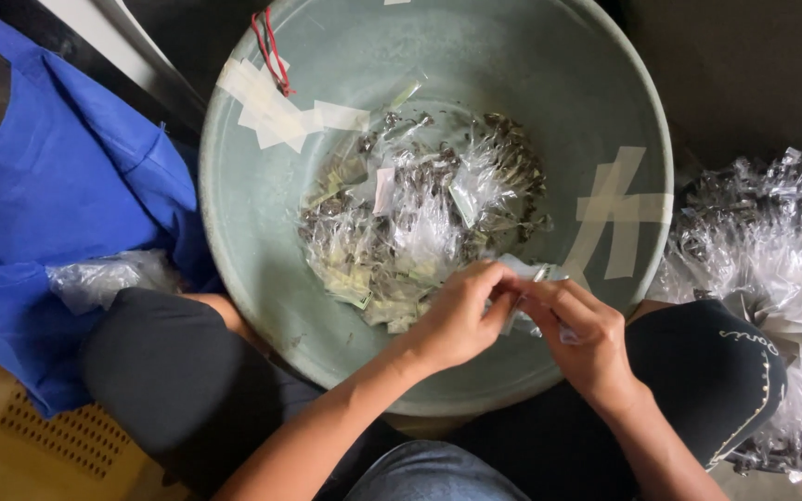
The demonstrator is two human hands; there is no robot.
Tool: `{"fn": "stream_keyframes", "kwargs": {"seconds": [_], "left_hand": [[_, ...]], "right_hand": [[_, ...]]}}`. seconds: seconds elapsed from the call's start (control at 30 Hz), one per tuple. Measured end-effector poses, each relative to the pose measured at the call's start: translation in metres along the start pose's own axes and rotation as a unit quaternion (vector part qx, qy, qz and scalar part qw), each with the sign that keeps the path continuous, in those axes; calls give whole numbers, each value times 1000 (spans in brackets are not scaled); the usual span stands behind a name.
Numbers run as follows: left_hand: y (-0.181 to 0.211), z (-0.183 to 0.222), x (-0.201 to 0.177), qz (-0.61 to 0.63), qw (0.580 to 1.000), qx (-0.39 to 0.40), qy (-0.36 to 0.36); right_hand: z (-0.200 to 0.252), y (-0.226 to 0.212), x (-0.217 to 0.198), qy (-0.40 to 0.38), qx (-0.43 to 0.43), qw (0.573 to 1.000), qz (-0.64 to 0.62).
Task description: Sorting and organizing small plastic bags containing items inside a large basin.
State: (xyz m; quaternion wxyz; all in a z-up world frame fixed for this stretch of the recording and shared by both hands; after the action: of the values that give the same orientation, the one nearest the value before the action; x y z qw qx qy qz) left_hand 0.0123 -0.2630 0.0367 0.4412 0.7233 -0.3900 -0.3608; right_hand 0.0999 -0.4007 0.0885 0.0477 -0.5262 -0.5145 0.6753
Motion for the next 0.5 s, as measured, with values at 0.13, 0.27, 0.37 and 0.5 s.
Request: {"fn": "stream_keyframes", "kwargs": {"seconds": [0.13,0.27,0.37,0.5], "left_hand": [[11,-2,-12,45,997,55,-3],[19,-17,-12,14,995,101,17],[25,-26,3,-93,976,195,39],[19,-40,15,-58,980,188,30]], "right_hand": [[2,16,-19,-104,81,983,131],[-2,33,-22,-87,105,981,141],[-3,41,-22,-113,289,929,-201],[0,57,-26,-70,330,874,-351]]}}
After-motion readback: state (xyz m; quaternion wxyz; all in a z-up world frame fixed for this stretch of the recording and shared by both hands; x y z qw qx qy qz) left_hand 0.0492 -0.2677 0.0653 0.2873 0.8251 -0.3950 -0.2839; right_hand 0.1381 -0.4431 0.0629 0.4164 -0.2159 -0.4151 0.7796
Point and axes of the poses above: each hand's wrist, its own z-axis away from the middle knuckle, its own x-axis out of the palm, y = z × x, the point moved 1 cm from there along -z, towards the middle knuckle, and after that the axes turned 14 degrees about x, right-handed, at the moved point
